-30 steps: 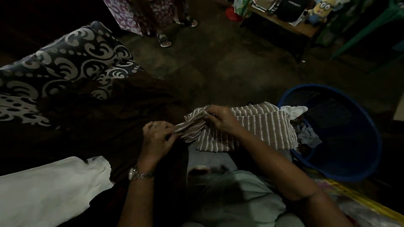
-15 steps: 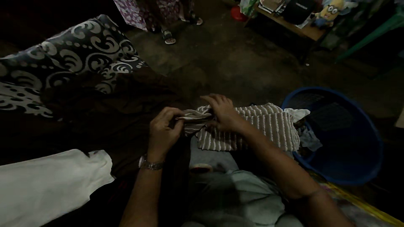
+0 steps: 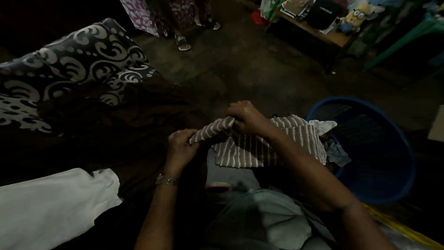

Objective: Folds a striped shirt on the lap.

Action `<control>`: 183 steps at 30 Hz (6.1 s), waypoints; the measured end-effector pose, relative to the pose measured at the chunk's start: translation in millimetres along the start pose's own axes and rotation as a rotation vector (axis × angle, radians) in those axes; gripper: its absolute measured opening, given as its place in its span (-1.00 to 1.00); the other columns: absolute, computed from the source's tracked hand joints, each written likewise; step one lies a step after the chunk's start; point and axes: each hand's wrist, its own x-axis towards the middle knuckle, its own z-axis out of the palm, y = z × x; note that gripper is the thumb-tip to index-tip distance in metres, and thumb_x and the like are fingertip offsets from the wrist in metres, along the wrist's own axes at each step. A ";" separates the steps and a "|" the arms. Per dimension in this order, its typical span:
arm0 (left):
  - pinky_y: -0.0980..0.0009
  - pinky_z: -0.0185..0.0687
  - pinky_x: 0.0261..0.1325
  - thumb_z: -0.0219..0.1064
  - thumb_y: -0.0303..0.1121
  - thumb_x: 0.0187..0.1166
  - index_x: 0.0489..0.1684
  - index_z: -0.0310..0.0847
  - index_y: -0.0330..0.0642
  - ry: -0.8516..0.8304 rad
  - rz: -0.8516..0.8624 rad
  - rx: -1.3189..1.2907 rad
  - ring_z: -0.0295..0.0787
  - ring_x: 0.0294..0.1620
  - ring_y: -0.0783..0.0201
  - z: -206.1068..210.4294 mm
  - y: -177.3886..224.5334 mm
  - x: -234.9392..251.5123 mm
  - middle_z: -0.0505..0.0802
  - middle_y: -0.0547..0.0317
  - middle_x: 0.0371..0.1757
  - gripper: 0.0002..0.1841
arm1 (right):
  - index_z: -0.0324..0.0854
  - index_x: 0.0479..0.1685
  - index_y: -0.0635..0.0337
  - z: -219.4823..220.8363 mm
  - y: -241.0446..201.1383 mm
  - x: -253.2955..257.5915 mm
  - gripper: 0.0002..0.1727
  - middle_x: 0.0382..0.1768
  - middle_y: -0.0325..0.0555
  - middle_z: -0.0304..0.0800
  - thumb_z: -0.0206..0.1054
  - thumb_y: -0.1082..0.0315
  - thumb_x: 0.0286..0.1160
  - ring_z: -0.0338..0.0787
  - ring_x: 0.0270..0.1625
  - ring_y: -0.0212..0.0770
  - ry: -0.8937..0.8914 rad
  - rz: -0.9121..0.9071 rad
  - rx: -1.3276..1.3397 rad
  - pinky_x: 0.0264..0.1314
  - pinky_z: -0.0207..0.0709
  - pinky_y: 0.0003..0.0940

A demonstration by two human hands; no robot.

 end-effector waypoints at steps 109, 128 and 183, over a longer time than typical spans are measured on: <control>0.39 0.67 0.21 0.47 -0.50 0.28 0.15 0.70 -0.42 -0.519 -0.101 -0.276 0.76 -0.01 0.48 -42.3 -22.7 -27.9 0.87 0.07 0.00 -0.59 | 0.80 0.08 0.34 -82.5 42.6 -320.5 -0.76 0.19 0.32 0.76 0.35 0.48 0.55 0.67 0.34 0.33 -0.032 0.764 -0.035 0.48 0.45 0.27; 0.63 0.70 0.08 0.25 -0.57 0.60 0.28 0.60 -0.29 0.115 -0.358 -0.495 0.74 -0.07 0.68 -53.0 6.8 -13.1 0.83 0.34 0.01 -0.69 | 0.58 0.53 0.03 -43.3 22.1 -168.6 -0.36 0.41 0.28 0.62 0.56 0.28 0.35 0.48 0.56 0.38 -0.122 0.619 -0.421 0.54 0.28 0.41; -0.10 0.63 0.20 0.44 0.06 0.43 -0.05 0.75 -0.36 -0.252 0.050 -0.008 0.75 0.06 -0.15 61.6 73.6 -93.7 0.80 -0.22 0.00 -0.45 | 0.71 0.20 0.28 -55.1 -42.1 -226.7 -0.67 0.07 0.30 0.80 0.31 0.30 0.58 0.81 0.09 0.36 -0.175 0.840 -0.335 0.09 0.57 0.41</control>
